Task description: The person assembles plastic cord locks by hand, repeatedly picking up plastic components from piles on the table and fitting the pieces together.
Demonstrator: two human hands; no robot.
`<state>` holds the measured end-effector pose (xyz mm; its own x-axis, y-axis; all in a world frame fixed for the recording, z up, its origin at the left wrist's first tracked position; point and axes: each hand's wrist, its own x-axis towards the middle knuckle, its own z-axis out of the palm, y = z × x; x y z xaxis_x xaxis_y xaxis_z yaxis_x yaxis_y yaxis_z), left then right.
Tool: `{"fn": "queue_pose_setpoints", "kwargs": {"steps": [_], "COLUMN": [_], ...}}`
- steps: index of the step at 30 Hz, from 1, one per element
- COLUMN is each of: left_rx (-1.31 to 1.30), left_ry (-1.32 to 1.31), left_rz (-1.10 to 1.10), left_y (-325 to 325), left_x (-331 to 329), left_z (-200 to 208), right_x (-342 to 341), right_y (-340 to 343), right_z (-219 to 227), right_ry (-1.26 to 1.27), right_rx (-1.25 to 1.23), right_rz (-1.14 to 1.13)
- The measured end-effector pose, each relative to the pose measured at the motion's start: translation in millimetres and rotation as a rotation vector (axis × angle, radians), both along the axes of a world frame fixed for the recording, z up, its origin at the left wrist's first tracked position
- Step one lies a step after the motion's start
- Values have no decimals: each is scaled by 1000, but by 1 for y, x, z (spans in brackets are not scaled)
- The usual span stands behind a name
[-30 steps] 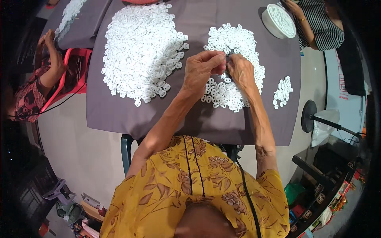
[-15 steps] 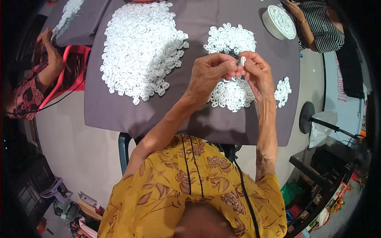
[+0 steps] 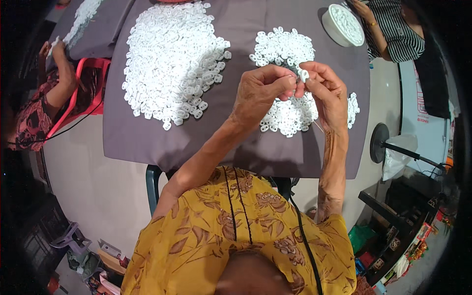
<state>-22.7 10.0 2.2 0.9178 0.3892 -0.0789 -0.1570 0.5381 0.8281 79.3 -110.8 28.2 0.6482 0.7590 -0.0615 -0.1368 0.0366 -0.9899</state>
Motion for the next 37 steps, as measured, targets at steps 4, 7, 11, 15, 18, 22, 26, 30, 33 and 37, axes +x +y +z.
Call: {"fn": "queue_pose_setpoints", "kwargs": {"steps": [4,7,11,15,18,22,26,30,33,37], "left_rx": [-17,-34,-68,-66,-69,-88,-68,-47,-62,-46], "left_ry": [-6,-21,-1,20,37,36,34,14,1,4], "left_rz": [-19,-30,-29,-28,-32,-67,-53,-18,-20,-38], "left_y": [1,2,3,1,-2,-4,-3,-5,-5,-4], "left_x": [-1,0,-1,0,0,1,1,1,2,0], "left_z": [3,5,1,0,-3,-3,-2,-4,-5,-6], "right_x": [0,0,-2,-1,-2,2,6,5,1,-2], "right_y": [0,-1,1,-2,1,0,-2,-1,-2,-2], "right_z": [3,5,7,2,-9,-16,-17,-15,-13,-6], "right_ry": [-78,-88,-142,-183,-216,-217,-48,-55,-75,9], "right_rx": [-36,-50,-76,-86,-59,-66,-23,-34,-37,-19], "right_rz": [-26,-19,6,13,9,-46,-58,-67,-49,-56]}}
